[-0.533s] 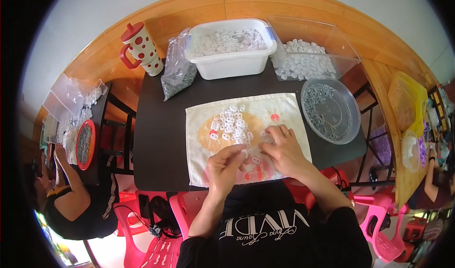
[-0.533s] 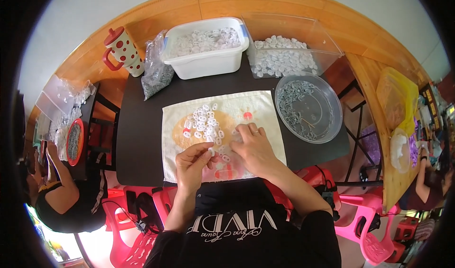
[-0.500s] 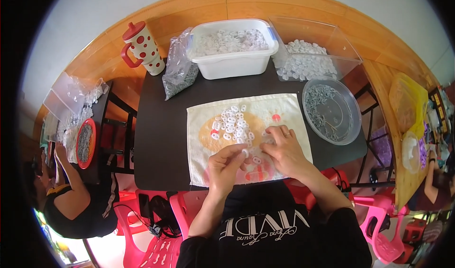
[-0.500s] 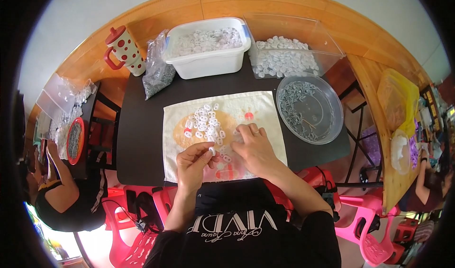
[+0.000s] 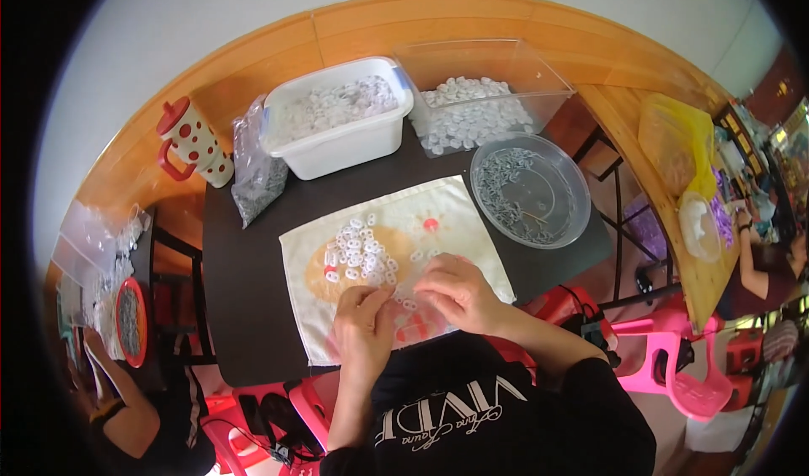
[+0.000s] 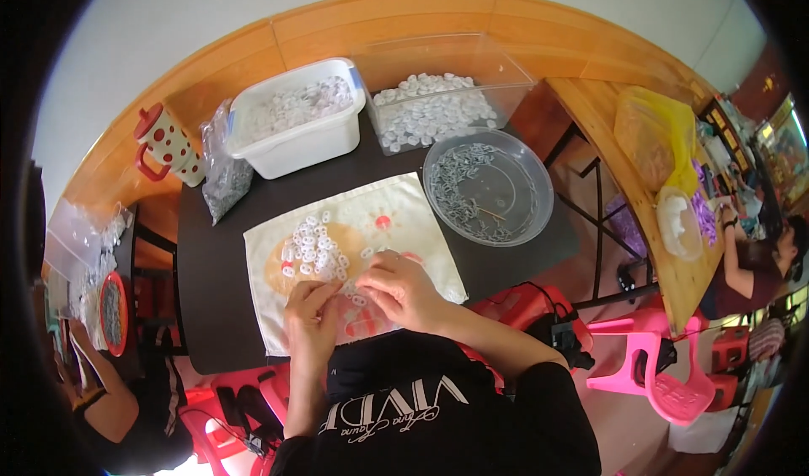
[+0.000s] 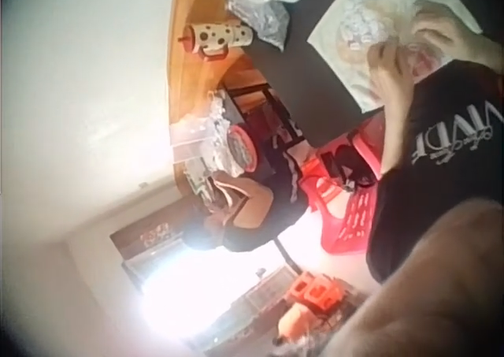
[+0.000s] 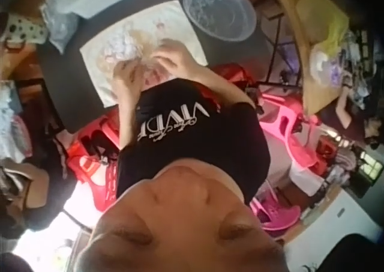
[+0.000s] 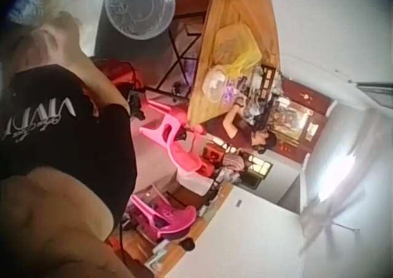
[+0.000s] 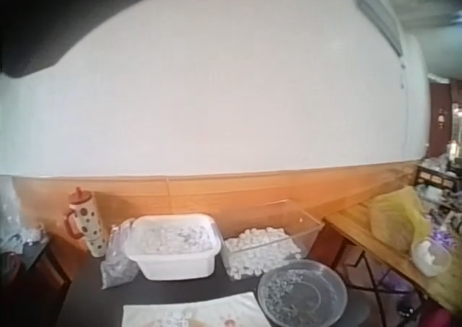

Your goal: Assembling small white plastic rings onto metal pins.

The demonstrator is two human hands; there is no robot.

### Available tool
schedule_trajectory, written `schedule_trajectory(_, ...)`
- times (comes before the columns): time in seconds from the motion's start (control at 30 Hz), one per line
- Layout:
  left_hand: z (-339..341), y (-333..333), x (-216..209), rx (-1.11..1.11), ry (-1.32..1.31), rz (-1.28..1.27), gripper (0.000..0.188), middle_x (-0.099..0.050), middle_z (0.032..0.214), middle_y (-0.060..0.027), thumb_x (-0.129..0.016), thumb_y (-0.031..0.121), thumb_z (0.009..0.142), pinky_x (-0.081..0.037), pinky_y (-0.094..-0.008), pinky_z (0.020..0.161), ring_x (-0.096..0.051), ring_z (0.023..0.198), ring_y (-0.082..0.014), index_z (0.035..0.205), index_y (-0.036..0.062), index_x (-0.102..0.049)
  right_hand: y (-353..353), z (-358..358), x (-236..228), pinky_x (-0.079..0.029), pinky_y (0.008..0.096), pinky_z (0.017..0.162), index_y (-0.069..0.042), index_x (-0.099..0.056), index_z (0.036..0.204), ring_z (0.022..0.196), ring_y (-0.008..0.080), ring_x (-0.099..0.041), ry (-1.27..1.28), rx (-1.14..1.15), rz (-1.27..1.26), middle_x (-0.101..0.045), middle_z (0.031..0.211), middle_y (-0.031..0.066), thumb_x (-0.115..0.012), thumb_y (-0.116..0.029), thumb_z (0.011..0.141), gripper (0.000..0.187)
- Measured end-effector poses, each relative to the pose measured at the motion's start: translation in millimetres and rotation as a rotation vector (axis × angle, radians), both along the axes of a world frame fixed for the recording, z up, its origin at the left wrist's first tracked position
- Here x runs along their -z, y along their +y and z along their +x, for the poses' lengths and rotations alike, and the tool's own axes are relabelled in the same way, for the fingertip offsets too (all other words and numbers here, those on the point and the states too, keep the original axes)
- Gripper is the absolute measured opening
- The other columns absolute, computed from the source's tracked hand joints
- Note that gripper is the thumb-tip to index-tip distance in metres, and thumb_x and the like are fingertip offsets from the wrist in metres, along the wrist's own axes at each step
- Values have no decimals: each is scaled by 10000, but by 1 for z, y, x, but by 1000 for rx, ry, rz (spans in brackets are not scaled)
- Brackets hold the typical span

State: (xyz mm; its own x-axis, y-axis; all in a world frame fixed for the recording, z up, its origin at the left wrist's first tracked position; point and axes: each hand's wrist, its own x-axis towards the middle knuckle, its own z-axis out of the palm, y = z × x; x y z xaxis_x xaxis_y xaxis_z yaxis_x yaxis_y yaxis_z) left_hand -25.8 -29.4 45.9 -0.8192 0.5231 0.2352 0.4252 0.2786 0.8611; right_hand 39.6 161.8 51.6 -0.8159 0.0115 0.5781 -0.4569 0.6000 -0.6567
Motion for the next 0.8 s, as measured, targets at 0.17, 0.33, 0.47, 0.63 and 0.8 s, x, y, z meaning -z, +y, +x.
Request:
schedule_trajectory(0.17,15,18,-4,-1,-61,237,235,-649,977,-119,-646,-73,836,-479,-246,715,-603,794,-162,1063,-26,-686,-1,9,-7,-462,370,676,-5,-661,895,730,255,-594,221,48,53,-617,889,93,-724,50,663,246)
schedule_trajectory(0.33,19,28,12,195,-642,727,153,-687,881,-85,-654,-65,871,-488,-216,623,-634,746,-121,1013,-28,-693,0,17,-6,-461,353,596,21,-641,899,751,252,-600,372,105,246,-613,918,133,-695,82,660,253)
schedule_trajectory(0.47,17,31,15,176,-650,739,143,-674,827,-89,-650,-59,870,-482,-219,558,-635,692,-133,1005,-37,-694,57,29,-26,-484,363,613,0,-640,866,742,292,-611,247,112,138,-636,899,125,-659,77,721,165)
schedule_trajectory(0.63,22,32,19,56,-529,693,144,-660,811,-85,-644,-52,880,-482,-221,559,-635,685,-134,1013,-37,-697,174,48,-25,-459,400,578,-28,-603,790,654,340,-625,-383,574,412,-624,703,157,-622,39,735,89)
schedule_trajectory(0.8,28,38,19,93,-452,605,181,-641,846,-69,-623,-77,882,-470,-211,586,-614,698,-113,1039,-26,-697,181,45,-11,-476,452,625,-35,-587,812,732,377,-641,-510,524,470,-650,745,169,-632,10,728,106)
